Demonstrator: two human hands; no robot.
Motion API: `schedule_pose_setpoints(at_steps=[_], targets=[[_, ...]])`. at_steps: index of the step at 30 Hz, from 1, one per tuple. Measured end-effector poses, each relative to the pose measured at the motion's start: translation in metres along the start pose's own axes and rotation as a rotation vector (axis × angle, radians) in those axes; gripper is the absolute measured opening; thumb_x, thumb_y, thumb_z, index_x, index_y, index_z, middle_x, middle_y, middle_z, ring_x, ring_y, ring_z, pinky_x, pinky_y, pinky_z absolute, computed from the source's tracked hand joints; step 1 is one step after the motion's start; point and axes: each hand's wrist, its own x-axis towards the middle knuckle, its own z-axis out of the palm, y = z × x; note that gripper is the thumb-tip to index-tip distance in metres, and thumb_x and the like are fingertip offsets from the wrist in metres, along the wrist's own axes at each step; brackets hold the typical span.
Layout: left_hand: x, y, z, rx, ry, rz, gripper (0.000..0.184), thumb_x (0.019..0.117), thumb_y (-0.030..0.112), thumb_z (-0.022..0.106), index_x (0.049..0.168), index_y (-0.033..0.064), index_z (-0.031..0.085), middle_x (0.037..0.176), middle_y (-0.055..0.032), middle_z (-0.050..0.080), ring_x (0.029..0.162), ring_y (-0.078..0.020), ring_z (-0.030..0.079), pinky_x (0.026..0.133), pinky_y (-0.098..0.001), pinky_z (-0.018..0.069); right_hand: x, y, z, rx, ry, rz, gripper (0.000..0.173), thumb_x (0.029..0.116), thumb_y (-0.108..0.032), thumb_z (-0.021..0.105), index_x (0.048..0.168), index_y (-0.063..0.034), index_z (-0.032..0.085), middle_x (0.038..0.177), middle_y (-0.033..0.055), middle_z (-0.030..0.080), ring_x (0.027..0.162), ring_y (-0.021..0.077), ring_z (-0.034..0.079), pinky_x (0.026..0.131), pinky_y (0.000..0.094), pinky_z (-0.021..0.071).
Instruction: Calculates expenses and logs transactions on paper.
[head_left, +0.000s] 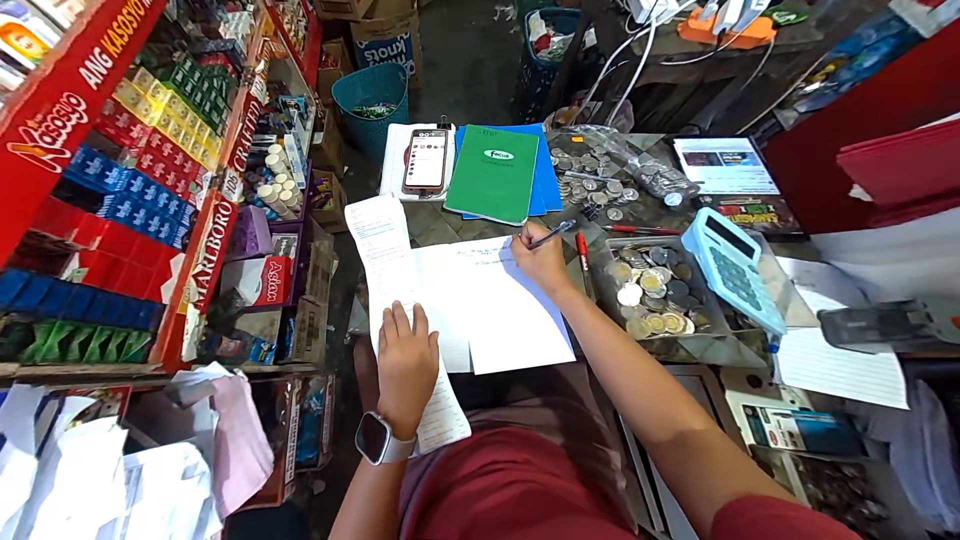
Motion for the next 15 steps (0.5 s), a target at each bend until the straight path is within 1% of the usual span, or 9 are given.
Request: schedule_pose_setpoints(at_steps=[2, 4, 6, 7, 10, 12, 15], targets=[[-0.0003, -0.0003, 0.0004, -0.004, 0.001, -0.002, 0.049, 0.1021, 0.030, 0.051, 0.138, -0.0022, 0.061, 0.143, -0.0353, 0.053, 0.133, -0.0533, 0.051, 0.107, -0.0590, 0.0452, 0.0010, 0.0007, 0.0007, 0.005, 0.013, -0.004, 0.032, 0.0946, -0.004, 0.061, 0.068, -0.0059, 0.043, 0.063, 0.0020, 0.042, 0.053, 0.0071, 0.040, 0.050, 0.0215, 0.0348], [-0.0001, -0.0003, 0.0006, -0.005, -0.001, -0.001, 0.050, 0.1022, 0.030, 0.051, 0.139, -0.0025, 0.061, 0.143, -0.0356, 0.053, 0.133, -0.0539, 0.051, 0.107, -0.0591, 0.0450, 0.0027, 0.0017, 0.0020, -0.003, 0.021, -0.033, 0.031, 0.0932, -0.002, 0.059, 0.067, -0.0046, 0.042, 0.063, 0.0012, 0.040, 0.056, 0.0059, 0.039, 0.053, 0.0206, 0.0332], [0.0002, -0.0003, 0.0002, -0.002, -0.004, -0.002, 0.050, 0.1021, 0.031, 0.051, 0.139, -0.0020, 0.060, 0.143, -0.0353, 0.053, 0.133, -0.0535, 0.051, 0.107, -0.0594, 0.0450, 0.0020, 0.0005, 0.0018, -0.006, 0.023, -0.030, 0.032, 0.0915, -0.001, 0.059, 0.065, -0.0068, 0.041, 0.060, -0.0005, 0.039, 0.053, 0.0048, 0.037, 0.051, 0.0198, 0.0313], [0.0002, -0.0001, -0.0001, -0.003, -0.013, -0.007, 0.050, 0.1023, 0.030, 0.051, 0.139, -0.0017, 0.060, 0.143, -0.0353, 0.052, 0.134, -0.0532, 0.050, 0.108, -0.0591, 0.0445, 0.0011, -0.0010, 0.0012, -0.006, 0.021, -0.015, 0.033, 0.0918, -0.001, 0.060, 0.065, -0.0072, 0.041, 0.059, 0.0003, 0.040, 0.051, 0.0057, 0.037, 0.049, 0.0205, 0.0314], [-0.0005, -0.0004, 0.0016, 0.003, -0.005, -0.002, 0.049, 0.1024, 0.030, 0.051, 0.139, -0.0015, 0.061, 0.143, -0.0351, 0.053, 0.134, -0.0528, 0.051, 0.108, -0.0587, 0.0447, -0.0007, -0.0013, 0.0006, -0.011, 0.018, -0.015, 0.032, 0.0920, -0.001, 0.060, 0.066, -0.0064, 0.042, 0.062, 0.0016, 0.040, 0.054, 0.0069, 0.037, 0.051, 0.0215, 0.0308], [-0.0004, -0.0005, 0.0023, 0.001, 0.005, -0.002, 0.049, 0.1022, 0.030, 0.051, 0.139, -0.0016, 0.061, 0.143, -0.0349, 0.053, 0.134, -0.0531, 0.051, 0.108, -0.0590, 0.0446, -0.0002, -0.0003, 0.0007, -0.010, 0.029, -0.011, 0.032, 0.0908, -0.001, 0.060, 0.065, -0.0074, 0.041, 0.060, 0.0006, 0.040, 0.053, 0.0059, 0.037, 0.050, 0.0208, 0.0303], [-0.0011, -0.0005, 0.0022, -0.008, 0.007, -0.007, 0.049, 0.1024, 0.030, 0.052, 0.139, -0.0016, 0.061, 0.143, -0.0349, 0.053, 0.134, -0.0531, 0.051, 0.108, -0.0598, 0.0445, -0.0016, -0.0024, -0.0002, -0.033, 0.029, -0.001, 0.031, 0.0916, -0.001, 0.060, 0.067, -0.0065, 0.042, 0.062, 0.0020, 0.041, 0.054, 0.0078, 0.037, 0.051, 0.0230, 0.0304]])
